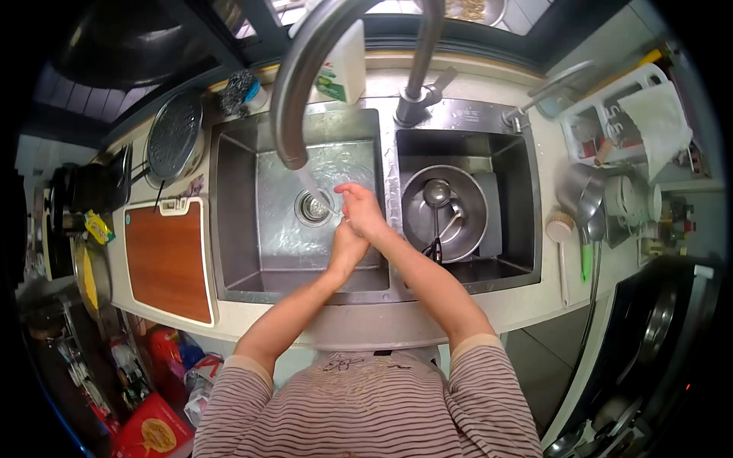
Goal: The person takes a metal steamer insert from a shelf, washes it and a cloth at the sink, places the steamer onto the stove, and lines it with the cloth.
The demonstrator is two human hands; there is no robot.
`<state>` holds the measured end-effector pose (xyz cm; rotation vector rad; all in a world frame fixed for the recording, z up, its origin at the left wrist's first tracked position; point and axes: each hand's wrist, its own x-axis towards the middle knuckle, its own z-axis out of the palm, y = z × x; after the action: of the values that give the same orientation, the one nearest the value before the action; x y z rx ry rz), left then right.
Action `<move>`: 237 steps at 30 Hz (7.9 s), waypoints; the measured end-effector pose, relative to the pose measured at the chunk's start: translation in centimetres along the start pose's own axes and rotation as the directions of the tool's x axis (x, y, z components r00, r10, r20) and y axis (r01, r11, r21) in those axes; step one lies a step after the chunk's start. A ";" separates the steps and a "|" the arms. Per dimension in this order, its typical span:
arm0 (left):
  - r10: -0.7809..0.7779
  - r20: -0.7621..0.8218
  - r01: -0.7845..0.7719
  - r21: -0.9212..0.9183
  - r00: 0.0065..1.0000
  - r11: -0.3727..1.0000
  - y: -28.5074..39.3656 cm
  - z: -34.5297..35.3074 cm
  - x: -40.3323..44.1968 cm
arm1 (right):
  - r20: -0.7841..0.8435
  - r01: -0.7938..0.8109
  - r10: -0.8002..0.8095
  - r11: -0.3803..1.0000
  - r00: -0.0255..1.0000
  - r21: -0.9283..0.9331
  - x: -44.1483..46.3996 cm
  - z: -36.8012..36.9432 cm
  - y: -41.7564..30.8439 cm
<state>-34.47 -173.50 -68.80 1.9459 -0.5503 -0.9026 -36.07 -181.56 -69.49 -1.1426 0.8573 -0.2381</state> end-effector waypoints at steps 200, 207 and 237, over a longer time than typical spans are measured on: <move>-0.206 0.978 0.269 0.191 0.029 0.944 48.1 79.2 -41.1 | -0.849 0.735 -0.419 0.676 0.322 -0.055 -69.8 -80.8 -14.0; 0.263 0.951 0.524 -0.310 0.165 0.793 46.3 76.1 -44.6 | -0.870 0.809 -0.465 0.568 0.163 -0.152 -69.7 -78.7 -11.8; 0.506 0.124 -0.521 0.156 0.853 0.839 27.3 23.1 -25.4 | 0.136 0.461 -0.515 0.836 0.846 0.298 -35.4 -29.1 -19.7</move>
<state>-69.08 -182.53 -43.42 1.7859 -1.1764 -0.5937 -75.28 -190.05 -39.87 -1.1050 0.3140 -0.6244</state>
